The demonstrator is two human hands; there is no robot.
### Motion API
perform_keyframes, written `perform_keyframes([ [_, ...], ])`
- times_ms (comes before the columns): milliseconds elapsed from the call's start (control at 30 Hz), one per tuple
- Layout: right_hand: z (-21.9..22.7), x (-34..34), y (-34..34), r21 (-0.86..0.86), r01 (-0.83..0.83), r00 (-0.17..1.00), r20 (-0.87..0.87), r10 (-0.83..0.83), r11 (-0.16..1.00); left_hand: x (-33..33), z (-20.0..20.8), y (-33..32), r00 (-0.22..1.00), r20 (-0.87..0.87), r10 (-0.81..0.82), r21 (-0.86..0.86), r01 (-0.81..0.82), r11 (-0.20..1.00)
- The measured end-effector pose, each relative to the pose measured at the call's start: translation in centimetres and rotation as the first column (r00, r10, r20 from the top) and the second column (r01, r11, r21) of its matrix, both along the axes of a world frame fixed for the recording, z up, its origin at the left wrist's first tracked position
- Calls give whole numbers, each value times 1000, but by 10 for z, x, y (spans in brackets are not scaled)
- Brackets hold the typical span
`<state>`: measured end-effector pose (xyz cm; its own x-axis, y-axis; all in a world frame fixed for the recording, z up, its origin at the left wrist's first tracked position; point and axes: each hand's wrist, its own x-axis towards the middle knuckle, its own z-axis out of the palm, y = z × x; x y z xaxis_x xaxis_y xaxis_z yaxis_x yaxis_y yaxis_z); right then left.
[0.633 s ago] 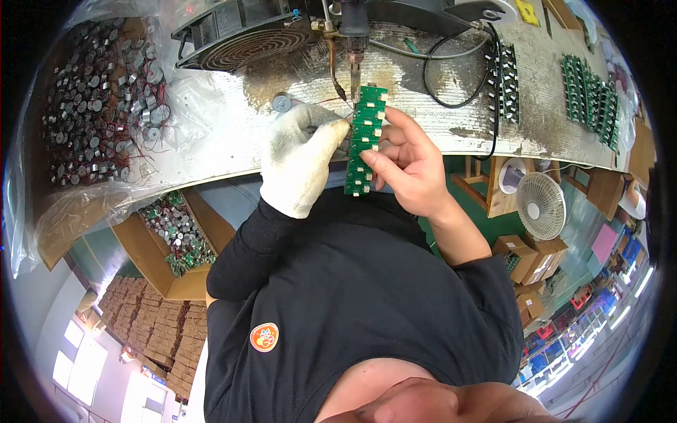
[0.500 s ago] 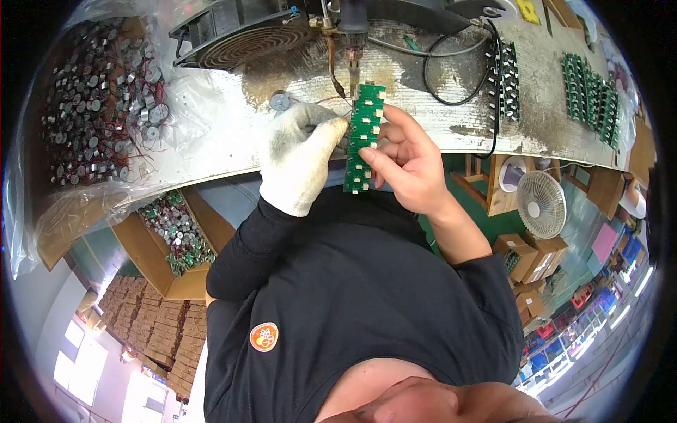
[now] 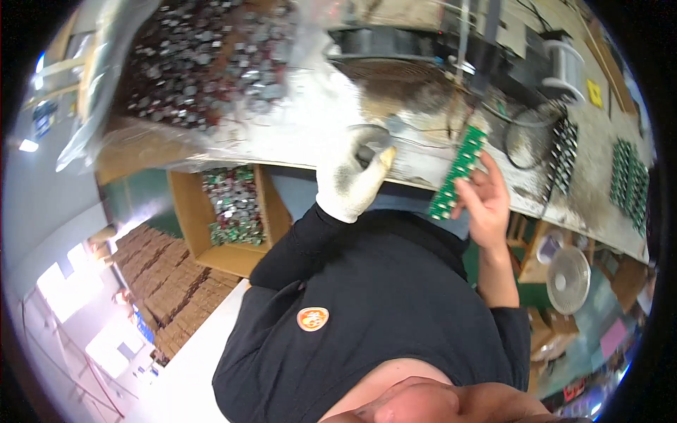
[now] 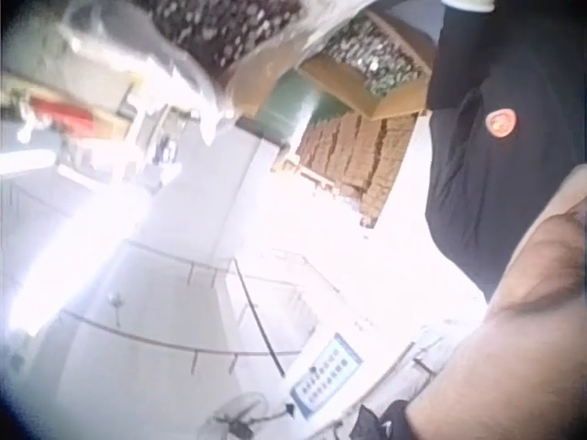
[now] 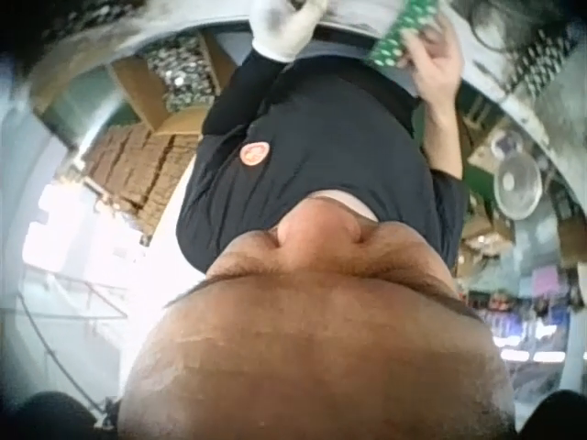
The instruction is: The person solders electronic components onto printed circuit boards using a specialized soldering machine.
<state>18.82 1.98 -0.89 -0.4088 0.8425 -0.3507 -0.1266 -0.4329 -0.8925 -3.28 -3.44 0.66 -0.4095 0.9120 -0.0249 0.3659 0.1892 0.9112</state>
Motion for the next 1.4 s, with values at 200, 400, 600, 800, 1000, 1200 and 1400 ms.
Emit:
perform_keyframes([
  [200, 1, -2, 7, 34, -56, 998, 18, 55, 998, -94, -1, -3, 791, -499, 354, 145, -326, 934],
  [400, 0, -6, 10, 35, -74, 997, 6, 74, 997, -134, 10, 14, 636, -768, 73, -52, -176, 983],
  [600, -3, -5, 8, 30, -65, 998, -4, 65, 997, -144, 0, 25, 626, -780, -22, -57, -37, 998],
  [800, 2, -6, 10, 1, -60, 998, 24, 60, 998, -125, 5, 19, 693, -720, -29, 71, 116, 991],
  [1000, 2, -6, 10, 3, -54, 999, 7, 54, 999, -69, 10, 3, 729, -675, -109, 113, 248, 962],
  [1200, 0, -4, 10, 1, -71, 997, 11, 71, 997, -39, -5, 6, 900, -385, -203, 129, 270, 954],
  [1400, -3, -3, 9, -9, -62, 998, 0, 62, 998, -23, -14, 3, 811, 583, 48, -166, 61, 984],
])
